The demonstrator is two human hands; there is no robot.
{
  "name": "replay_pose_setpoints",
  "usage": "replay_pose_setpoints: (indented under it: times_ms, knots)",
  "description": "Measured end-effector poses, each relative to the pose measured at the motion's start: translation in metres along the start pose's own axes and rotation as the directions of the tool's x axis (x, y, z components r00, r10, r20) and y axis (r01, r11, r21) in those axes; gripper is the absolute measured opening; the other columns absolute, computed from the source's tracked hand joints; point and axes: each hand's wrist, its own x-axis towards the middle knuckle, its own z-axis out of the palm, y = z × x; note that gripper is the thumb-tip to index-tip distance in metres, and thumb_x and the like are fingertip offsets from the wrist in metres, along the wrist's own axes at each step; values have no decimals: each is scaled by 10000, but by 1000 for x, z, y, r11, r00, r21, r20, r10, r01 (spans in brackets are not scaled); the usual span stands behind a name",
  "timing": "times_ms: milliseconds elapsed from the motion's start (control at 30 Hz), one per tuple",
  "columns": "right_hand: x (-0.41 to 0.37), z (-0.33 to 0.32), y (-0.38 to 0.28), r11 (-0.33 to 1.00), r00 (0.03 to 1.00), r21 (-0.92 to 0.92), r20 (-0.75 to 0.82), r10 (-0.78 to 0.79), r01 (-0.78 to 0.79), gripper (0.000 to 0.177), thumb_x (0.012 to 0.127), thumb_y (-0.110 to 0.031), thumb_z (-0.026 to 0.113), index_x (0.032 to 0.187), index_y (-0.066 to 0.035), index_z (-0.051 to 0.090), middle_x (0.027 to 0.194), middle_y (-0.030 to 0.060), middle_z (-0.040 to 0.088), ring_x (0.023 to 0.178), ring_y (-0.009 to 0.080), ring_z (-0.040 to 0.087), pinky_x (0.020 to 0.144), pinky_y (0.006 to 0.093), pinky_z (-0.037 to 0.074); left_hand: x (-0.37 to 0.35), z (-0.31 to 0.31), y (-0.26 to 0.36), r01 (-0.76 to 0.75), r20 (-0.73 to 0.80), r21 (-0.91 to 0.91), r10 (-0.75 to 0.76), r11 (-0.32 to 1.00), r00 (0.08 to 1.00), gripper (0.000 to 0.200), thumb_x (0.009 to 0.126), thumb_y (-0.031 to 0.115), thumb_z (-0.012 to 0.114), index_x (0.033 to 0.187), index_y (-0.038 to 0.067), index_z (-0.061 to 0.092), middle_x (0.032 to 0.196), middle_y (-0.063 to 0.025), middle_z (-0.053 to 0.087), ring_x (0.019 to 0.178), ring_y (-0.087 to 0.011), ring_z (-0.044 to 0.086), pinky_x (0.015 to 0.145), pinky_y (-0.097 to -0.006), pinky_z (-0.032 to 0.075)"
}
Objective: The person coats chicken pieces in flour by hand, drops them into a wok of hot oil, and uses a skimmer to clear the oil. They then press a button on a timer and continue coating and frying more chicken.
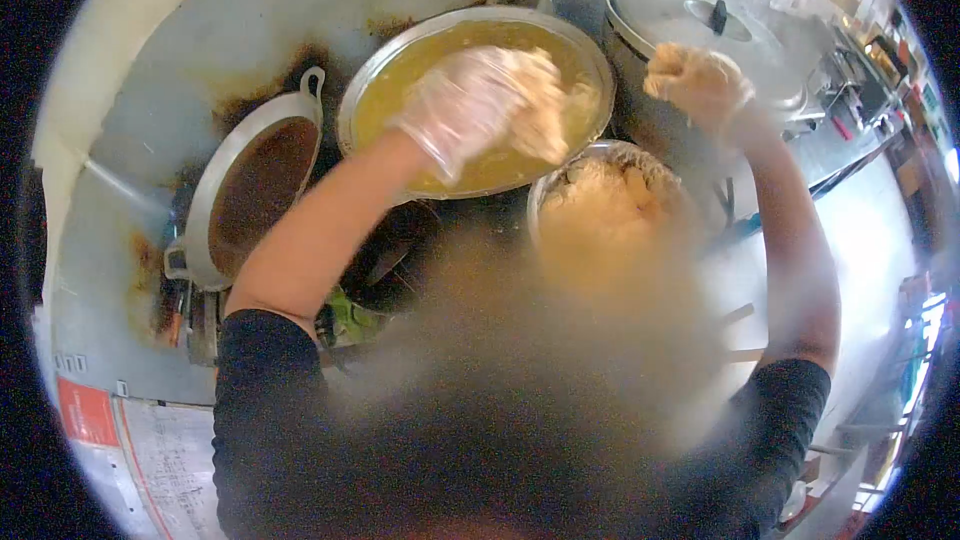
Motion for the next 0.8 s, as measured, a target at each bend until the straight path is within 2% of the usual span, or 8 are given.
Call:
replay_pose_setpoints:
  times_ms: [100,133,200,300,467,533,667,800]
  knots:
    - [-35,16,36,993,993,9,22,-117,116,173,801,-227,640,886,-77,636,746,26,605,668,129,552,650,297,486,5,-41,-54,105,-13,546,-116,831,993,222,905,158,490,1038,63,641,1048,-118,646,954,-186,618,883,-311,493]
    - [-47,20,42,986,986,-11,42,-163,164,166,790,-220,645,880,-80,640,742,33,608,671,133,557,654,301,485,10,-56,-50,386,-32,323,-398,864,917,228,897,151,491,1048,66,639,1093,-123,634,990,-203,608,910,-317,485]
    - [-66,27,46,999,990,-20,142,-25,28,176,780,-214,640,894,-79,649,755,54,629,675,156,572,658,312,487,16,-73,-139,-1,107,915,-239,404,965,229,887,172,517,1055,83,644,1097,-118,637,984,-217,615,887,-330,488]
    - [-89,37,52,999,987,-16,156,37,-35,210,771,-207,631,932,-76,657,793,82,657,694,194,594,670,331,492,21,-83,-158,415,-60,755,-577,508,814,241,877,210,558,1067,97,655,1122,-107,634,1017,-202,617,890,-325,485]
    - [-98,56,73,979,964,92,210,160,-183,273,791,-249,683,998,-71,676,888,111,678,810,237,628,725,366,501,-8,-67,-260,-318,225,948,-664,-21,713,258,887,245,577,1116,150,647,1132,-48,641,1050,-185,617,879,-301,499]
    - [-96,71,97,983,949,-41,256,184,-180,278,791,-253,690,993,-63,676,920,96,679,825,220,624,723,358,503,-9,-63,-309,-222,140,975,-705,-25,695,280,900,279,564,1138,149,636,1152,-42,636,1066,-186,612,890,-303,497]
    - [-104,105,127,957,912,21,310,269,-290,288,799,-285,696,999,-77,681,979,62,676,852,192,620,719,345,501,4,-72,-316,390,-119,897,-734,210,668,306,919,310,524,1140,128,628,1158,-64,631,1074,-197,607,900,-319,489]
    - [-118,139,209,985,967,-143,249,-55,93,250,789,-281,669,911,-65,640,834,139,652,779,294,625,724,395,501,45,-84,-238,395,-134,825,-540,404,831,317,928,317,493,1129,113,631,1142,-86,631,1070,-207,606,896,-332,483]
